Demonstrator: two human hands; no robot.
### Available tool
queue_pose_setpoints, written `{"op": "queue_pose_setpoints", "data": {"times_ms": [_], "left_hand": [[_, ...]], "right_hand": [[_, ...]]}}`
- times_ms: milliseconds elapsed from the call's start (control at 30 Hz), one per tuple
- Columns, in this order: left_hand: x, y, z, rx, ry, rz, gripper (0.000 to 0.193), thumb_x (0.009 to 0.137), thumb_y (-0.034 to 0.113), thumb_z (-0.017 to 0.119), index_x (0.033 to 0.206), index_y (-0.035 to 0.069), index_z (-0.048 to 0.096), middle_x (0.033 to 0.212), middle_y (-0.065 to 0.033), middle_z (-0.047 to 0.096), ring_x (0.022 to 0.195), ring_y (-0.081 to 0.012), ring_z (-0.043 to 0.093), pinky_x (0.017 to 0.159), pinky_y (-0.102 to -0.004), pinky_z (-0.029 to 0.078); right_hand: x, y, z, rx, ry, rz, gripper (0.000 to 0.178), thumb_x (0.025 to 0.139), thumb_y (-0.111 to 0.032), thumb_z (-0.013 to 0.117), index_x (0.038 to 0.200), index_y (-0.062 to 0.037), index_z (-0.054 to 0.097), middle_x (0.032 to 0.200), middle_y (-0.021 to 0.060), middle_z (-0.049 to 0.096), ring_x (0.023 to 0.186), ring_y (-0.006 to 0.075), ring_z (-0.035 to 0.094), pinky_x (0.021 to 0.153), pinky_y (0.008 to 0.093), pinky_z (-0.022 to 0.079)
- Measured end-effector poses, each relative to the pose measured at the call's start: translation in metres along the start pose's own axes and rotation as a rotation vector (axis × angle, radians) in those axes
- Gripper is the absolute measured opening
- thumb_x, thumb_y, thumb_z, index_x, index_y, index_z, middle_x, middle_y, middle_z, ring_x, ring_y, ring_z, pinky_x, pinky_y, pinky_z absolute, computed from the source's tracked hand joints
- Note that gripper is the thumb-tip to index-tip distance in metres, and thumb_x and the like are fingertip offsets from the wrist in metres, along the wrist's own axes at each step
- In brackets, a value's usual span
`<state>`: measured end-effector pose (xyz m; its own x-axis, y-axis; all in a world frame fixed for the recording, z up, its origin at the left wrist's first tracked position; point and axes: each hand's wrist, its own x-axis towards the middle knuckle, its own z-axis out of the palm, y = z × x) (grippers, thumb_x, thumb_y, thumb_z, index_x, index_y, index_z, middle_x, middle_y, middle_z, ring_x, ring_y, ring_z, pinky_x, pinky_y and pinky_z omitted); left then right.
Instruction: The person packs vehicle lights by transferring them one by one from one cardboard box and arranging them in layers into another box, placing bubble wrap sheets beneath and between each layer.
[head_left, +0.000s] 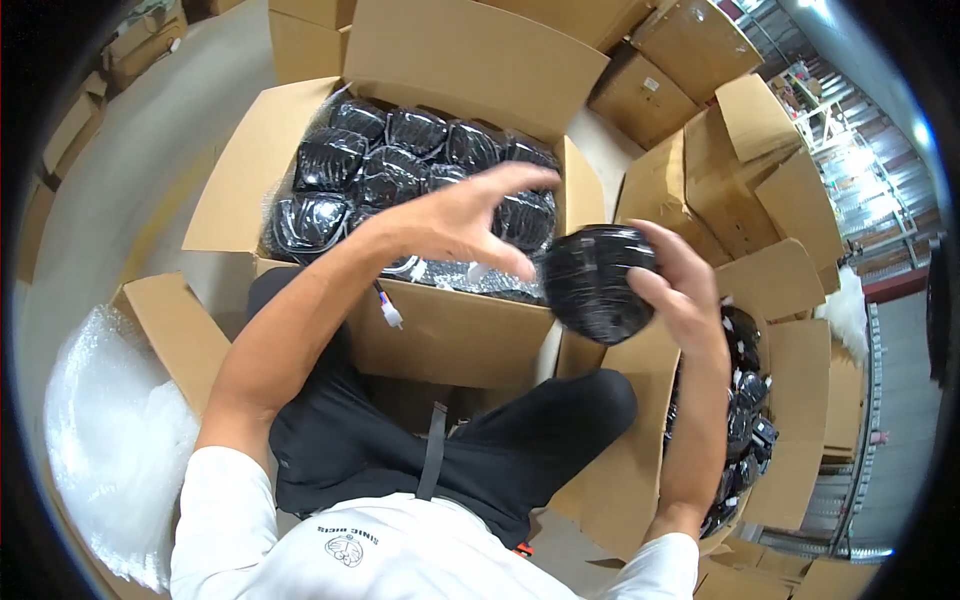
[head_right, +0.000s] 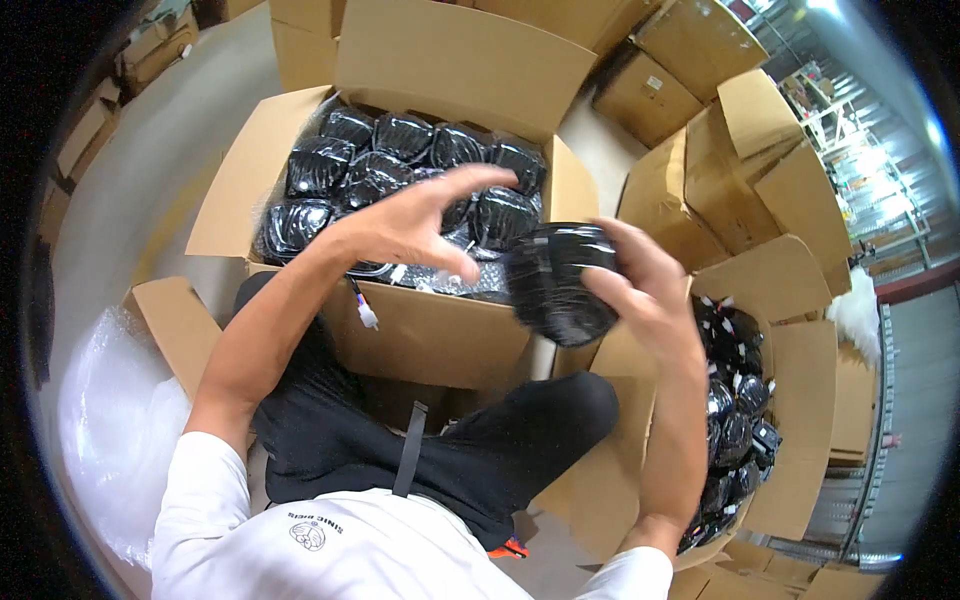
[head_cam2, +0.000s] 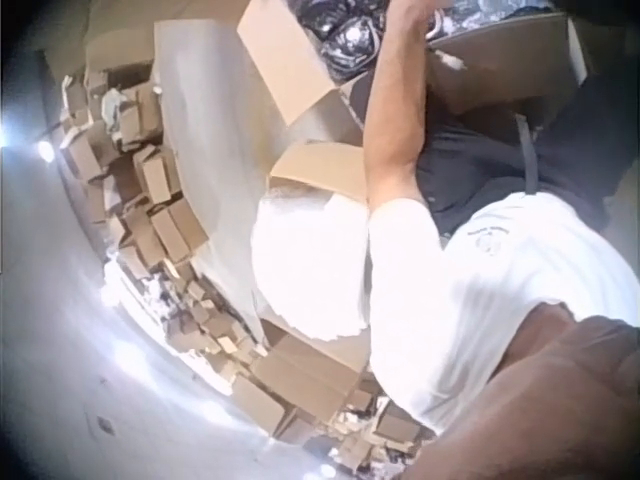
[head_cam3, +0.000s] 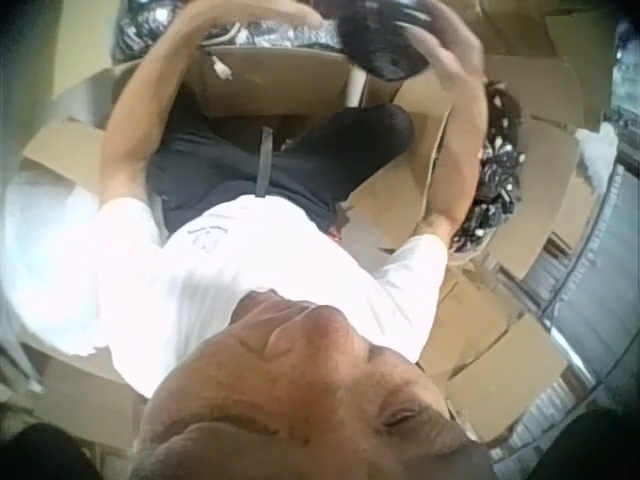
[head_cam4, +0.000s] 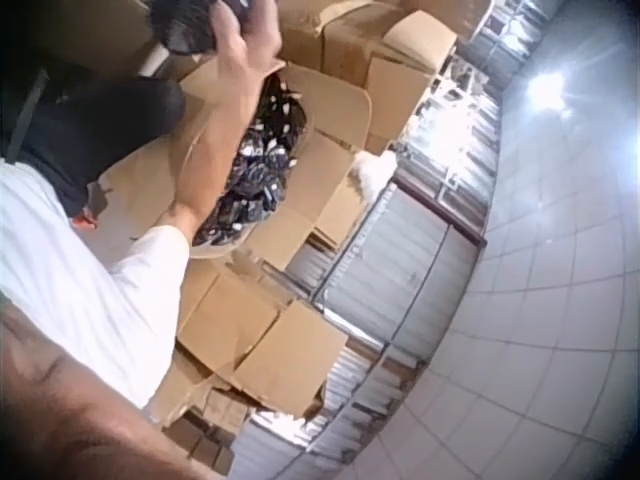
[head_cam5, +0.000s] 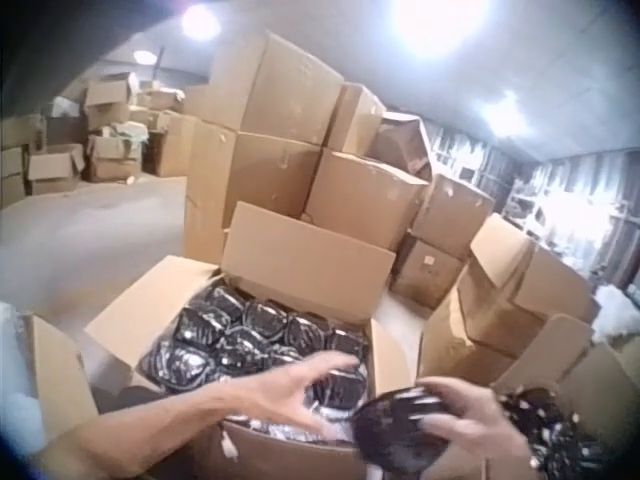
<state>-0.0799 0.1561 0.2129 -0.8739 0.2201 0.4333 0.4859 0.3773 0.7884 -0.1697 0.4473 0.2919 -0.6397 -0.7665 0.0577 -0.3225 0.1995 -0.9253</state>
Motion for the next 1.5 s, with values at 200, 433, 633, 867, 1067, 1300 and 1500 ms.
{"op": "queue_pose_setpoints", "data": {"times_ms": [200,433,633,867,1067,1300,1500], "left_hand": [[-0.009,-0.020,0.004,-0.578,0.126,-0.398,0.058,0.083,0.028,0.084,0.125,-0.004,0.061,0.108,-0.0073,0.070,0.096,-0.0120,0.064,0.090,-0.0287,0.052],[-0.033,-0.056,-0.005,0.142,-0.084,-0.718,0.058,0.102,0.052,0.049,0.098,-0.003,0.069,0.088,-0.0217,0.070,0.088,-0.0332,0.068,0.081,-0.0443,0.053],[-0.064,-0.073,-0.032,0.649,-0.275,-0.690,0.040,0.099,0.036,0.056,0.094,0.000,0.073,0.097,-0.0225,0.072,0.097,-0.0399,0.069,0.084,-0.0493,0.054],[-0.066,-0.067,-0.021,0.643,-0.179,-0.498,0.047,0.087,0.044,0.072,0.104,0.000,0.066,0.102,-0.0199,0.068,0.099,-0.0381,0.068,0.085,-0.0480,0.054],[-0.063,-0.068,-0.019,0.755,-0.386,-0.491,0.067,0.073,0.044,0.084,0.119,0.001,0.059,0.105,-0.0177,0.066,0.105,-0.0361,0.064,0.090,-0.0462,0.051],[-0.052,-0.085,0.018,0.748,-0.301,-0.308,0.081,0.071,0.036,0.086,0.136,0.005,0.050,0.124,-0.0179,0.058,0.112,-0.0377,0.060,0.090,-0.0476,0.049],[-0.063,-0.066,0.014,0.802,-0.357,-0.400,0.093,0.070,0.026,0.087,0.148,0.007,0.040,0.138,-0.0174,0.052,0.124,-0.0364,0.055,0.096,-0.0464,0.045]], "right_hand": [[0.088,0.063,0.059,0.507,0.081,0.021,0.063,0.097,-0.025,0.069,0.144,0.0078,0.042,0.128,0.0140,0.059,0.111,0.0184,0.060,0.099,0.0308,0.048],[0.090,0.121,0.102,0.642,0.078,0.368,0.071,0.092,-0.027,0.075,0.144,0.0061,0.041,0.129,0.0141,0.059,0.113,0.0194,0.062,0.092,0.0331,0.055],[0.099,0.150,0.119,0.611,-0.085,0.568,0.073,0.091,-0.028,0.077,0.144,0.0075,0.042,0.132,0.0165,0.058,0.119,0.0207,0.058,0.100,0.0346,0.050],[0.103,0.151,0.156,0.258,-0.074,0.585,0.067,0.095,-0.035,0.072,0.142,0.0055,0.045,0.119,0.0100,0.064,0.089,0.0116,0.059,0.069,0.0258,0.048],[0.097,0.171,0.163,0.129,0.155,0.490,0.056,0.096,-0.039,0.070,0.129,0.0053,0.059,0.104,0.0092,0.068,0.085,0.0120,0.059,0.070,0.0271,0.048],[0.087,0.167,0.148,-0.218,0.110,0.281,0.073,0.085,-0.038,0.078,0.133,0.0108,0.051,0.119,0.0290,0.066,0.112,0.0332,0.066,0.094,0.0410,0.052],[0.073,0.135,0.147,-0.506,-0.013,0.132,0.059,0.081,-0.039,0.079,0.115,0.0062,0.060,0.118,0.0316,0.061,0.110,0.0459,0.061,0.096,0.0493,0.050]]}}
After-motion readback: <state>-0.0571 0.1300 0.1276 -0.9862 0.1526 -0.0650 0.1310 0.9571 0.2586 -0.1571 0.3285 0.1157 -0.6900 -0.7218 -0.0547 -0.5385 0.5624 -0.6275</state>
